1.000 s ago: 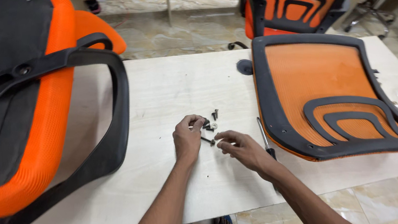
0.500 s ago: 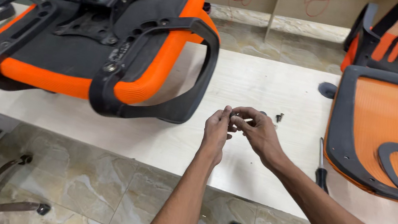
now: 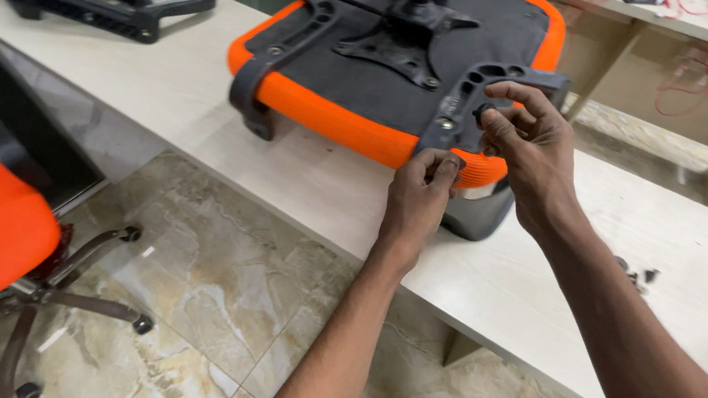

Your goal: The person attaches a metal mounting plate to the underside of an orange office chair seat using screws and a screwdriver. They align the plate, insert screws, and tighten them to secure the plate to the chair.

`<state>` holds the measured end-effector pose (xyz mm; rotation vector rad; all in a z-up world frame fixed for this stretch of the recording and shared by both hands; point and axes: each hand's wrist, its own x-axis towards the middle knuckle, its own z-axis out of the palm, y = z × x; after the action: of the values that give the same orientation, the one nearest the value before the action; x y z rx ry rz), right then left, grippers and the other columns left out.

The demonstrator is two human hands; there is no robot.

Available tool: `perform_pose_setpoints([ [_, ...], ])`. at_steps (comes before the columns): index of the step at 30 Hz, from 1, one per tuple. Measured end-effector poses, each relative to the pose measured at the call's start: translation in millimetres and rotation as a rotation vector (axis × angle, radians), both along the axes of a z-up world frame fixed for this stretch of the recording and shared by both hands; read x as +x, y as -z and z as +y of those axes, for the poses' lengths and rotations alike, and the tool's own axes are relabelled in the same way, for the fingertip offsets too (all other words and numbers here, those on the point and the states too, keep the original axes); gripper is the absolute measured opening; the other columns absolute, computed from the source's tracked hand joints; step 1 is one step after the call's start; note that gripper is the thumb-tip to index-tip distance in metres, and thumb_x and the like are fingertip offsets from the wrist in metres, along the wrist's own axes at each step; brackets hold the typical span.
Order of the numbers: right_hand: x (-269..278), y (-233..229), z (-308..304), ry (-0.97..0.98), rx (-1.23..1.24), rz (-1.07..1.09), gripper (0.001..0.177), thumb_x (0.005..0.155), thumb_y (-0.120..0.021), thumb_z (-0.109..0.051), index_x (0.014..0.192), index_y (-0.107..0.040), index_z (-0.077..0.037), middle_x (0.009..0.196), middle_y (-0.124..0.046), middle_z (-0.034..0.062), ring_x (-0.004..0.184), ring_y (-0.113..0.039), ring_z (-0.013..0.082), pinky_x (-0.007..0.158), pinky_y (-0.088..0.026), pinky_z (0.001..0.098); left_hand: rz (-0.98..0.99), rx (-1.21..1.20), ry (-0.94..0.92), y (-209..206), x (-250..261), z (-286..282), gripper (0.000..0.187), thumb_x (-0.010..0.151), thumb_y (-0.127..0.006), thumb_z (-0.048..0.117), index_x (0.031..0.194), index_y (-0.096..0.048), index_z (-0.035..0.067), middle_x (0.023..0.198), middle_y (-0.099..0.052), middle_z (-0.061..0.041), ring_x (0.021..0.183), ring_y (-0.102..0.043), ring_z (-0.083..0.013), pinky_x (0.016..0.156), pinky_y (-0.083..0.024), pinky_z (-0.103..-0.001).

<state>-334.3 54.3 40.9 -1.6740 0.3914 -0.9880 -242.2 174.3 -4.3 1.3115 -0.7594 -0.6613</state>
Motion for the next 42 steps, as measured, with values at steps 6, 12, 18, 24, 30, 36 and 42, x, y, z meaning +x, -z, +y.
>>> perform_pose_setpoints([
  [6, 93.0, -11.1, 19.8, -0.042, -0.131, 0.134, 0.014, 0.096, -0.075, -0.008, 0.11, -0.073, -0.006, 0.091, -0.071, -0.0007, 0.08, -0.063, 0.007, 0.076, -0.056, 0.0249, 0.04, 0.057, -0.248, -3.8, 88.7, 55.1, 0.027, 0.101, -0.054, 0.025, 0.109, -0.07, 0.005, 0.094, -0.071, -0.002, 0.08, -0.063, -0.0123, 0.075, -0.054, -0.032],
  [12, 163.3, -11.0, 4.6, -0.095, -0.051, 0.162, 0.011, 0.096, -0.074, -0.01, 0.105, -0.072, -0.004, 0.087, -0.07, 0.001, 0.078, -0.065, 0.0077, 0.077, -0.058, 0.0253, -0.12, -0.032, -0.381, -0.9, 161.7, 39.5, 0.024, 0.099, -0.057, 0.022, 0.107, -0.07, 0.004, 0.095, -0.075, -0.005, 0.088, -0.071, -0.0159, 0.079, -0.054, -0.033],
  [18, 226.9, -3.4, -15.8, -0.013, 0.036, 0.163, 0.011, 0.094, -0.075, -0.006, 0.103, -0.072, -0.002, 0.087, -0.07, 0.0011, 0.075, -0.062, 0.0072, 0.069, -0.051, 0.0229, -0.351, -0.054, -0.347, -12.7, 245.8, -24.1, 0.021, 0.098, -0.06, 0.022, 0.103, -0.071, 0.005, 0.09, -0.076, -0.007, 0.086, -0.075, -0.0208, 0.078, -0.057, -0.035],
  [24, 257.2, 11.2, -29.1, 0.117, 0.173, 0.178, 0.013, 0.092, -0.073, -0.007, 0.105, -0.071, -0.004, 0.088, -0.07, 0.0008, 0.077, -0.062, 0.0067, 0.068, -0.051, 0.0222, -0.614, -0.134, -0.241, -17.0, 318.8, -103.9, 0.016, 0.094, -0.066, 0.021, 0.1, -0.072, 0.007, 0.093, -0.078, -0.009, 0.091, -0.076, -0.026, 0.081, -0.058, -0.039],
  [30, 273.7, 9.6, -52.0, 0.315, 0.046, 0.325, 0.015, 0.091, -0.074, -0.008, 0.104, -0.07, -0.002, 0.09, -0.073, 0.0022, 0.078, -0.065, 0.0077, 0.07, -0.052, 0.0237, -0.908, 0.074, 0.017, -6.6, 374.6, -144.9, 0.016, 0.082, -0.076, 0.022, 0.096, -0.074, 0.014, 0.099, -0.073, -0.005, 0.098, -0.07, -0.026, 0.088, -0.051, -0.045],
  [36, 294.0, 3.6, -53.0, 0.455, -0.034, 0.568, 0.02, 0.089, -0.075, -0.01, 0.108, -0.077, -0.004, 0.094, -0.078, 0.0044, 0.082, -0.069, 0.0093, 0.076, -0.055, 0.0254, -0.853, -0.063, 0.226, 2.5, 403.0, -149.3, 0.016, 0.08, -0.077, 0.02, 0.095, -0.075, 0.015, 0.1, -0.07, -0.004, 0.098, -0.069, -0.0242, 0.089, -0.053, -0.042],
  [42, 310.1, 11.8, -50.0, 0.559, -0.288, 0.756, 0.02, 0.089, -0.077, -0.017, 0.108, -0.08, -0.012, 0.096, -0.08, 0.006, 0.081, -0.073, 0.0118, 0.076, -0.057, 0.029, -0.776, -0.095, 0.262, 3.1, 407.3, -145.5, 0.012, 0.086, -0.075, 0.02, 0.096, -0.074, 0.014, 0.097, -0.07, -0.004, 0.096, -0.07, -0.0212, 0.088, -0.054, -0.04],
])
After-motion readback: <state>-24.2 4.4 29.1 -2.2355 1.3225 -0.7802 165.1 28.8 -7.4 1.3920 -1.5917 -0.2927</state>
